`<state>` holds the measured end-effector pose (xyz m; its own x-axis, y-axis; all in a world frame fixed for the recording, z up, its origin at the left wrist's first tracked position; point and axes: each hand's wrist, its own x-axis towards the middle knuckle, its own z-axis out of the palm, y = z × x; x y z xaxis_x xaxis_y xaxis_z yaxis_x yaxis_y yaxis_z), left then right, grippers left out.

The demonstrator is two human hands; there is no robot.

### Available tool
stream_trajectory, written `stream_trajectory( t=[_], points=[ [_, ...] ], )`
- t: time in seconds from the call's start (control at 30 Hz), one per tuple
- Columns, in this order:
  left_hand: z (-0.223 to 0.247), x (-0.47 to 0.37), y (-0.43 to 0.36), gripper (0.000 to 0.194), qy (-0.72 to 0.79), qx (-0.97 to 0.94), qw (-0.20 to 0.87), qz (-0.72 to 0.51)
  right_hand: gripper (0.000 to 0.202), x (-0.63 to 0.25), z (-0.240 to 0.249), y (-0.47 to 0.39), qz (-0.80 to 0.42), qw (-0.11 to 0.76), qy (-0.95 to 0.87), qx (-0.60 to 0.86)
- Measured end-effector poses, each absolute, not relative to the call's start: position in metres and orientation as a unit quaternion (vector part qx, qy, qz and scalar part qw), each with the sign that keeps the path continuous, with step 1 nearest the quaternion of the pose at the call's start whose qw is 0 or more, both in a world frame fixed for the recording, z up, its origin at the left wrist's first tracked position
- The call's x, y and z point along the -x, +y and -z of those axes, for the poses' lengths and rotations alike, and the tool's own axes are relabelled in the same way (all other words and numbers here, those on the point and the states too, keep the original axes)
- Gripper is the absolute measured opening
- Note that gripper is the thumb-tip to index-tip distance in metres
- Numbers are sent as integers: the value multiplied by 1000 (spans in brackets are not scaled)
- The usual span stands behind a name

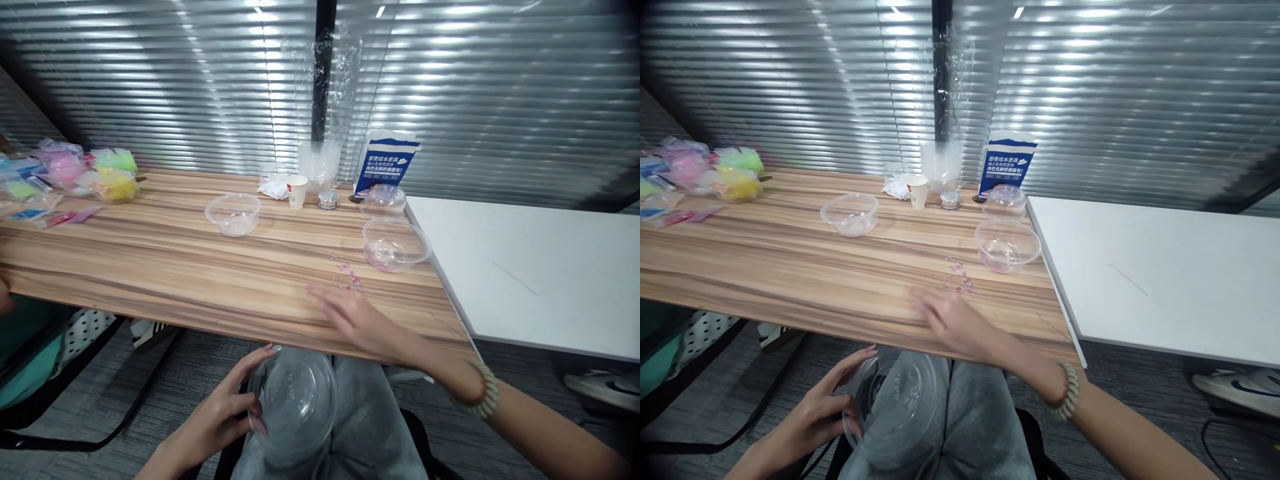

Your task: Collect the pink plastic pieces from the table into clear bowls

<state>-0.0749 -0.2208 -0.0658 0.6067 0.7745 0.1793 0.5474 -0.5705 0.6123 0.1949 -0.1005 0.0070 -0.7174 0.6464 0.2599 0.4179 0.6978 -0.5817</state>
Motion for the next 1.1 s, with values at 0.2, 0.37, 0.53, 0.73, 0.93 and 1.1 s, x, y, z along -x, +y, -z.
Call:
stream_trajectory(
  t=[0.2, 0.37, 0.53, 0.73, 0.93, 1.1],
  points=[
    [63, 72, -220, 12, 384, -861, 249, -219, 25, -217, 10, -62, -135, 237, -877, 395],
    [66, 73, -220, 10, 382, -864, 252, -210, 20, -217, 19, -57, -153, 226, -897, 349],
    [66, 74, -220, 10, 380, -867, 249, -203, 27, -212, 20, -51, -174, 214, -901, 334],
    [65, 74, -219, 10, 379, -869, 235, -213, 25, -209, 14, -40, -207, 226, -893, 330],
    [68, 74, -219, 12, 376, -873, 228, -209, 25, -200, 13, -40, -219, 245, -891, 313],
    [67, 71, -220, 12, 376, -873, 224, -214, 23, -184, 16, -54, -214, 268, -900, 268]
  ],
)
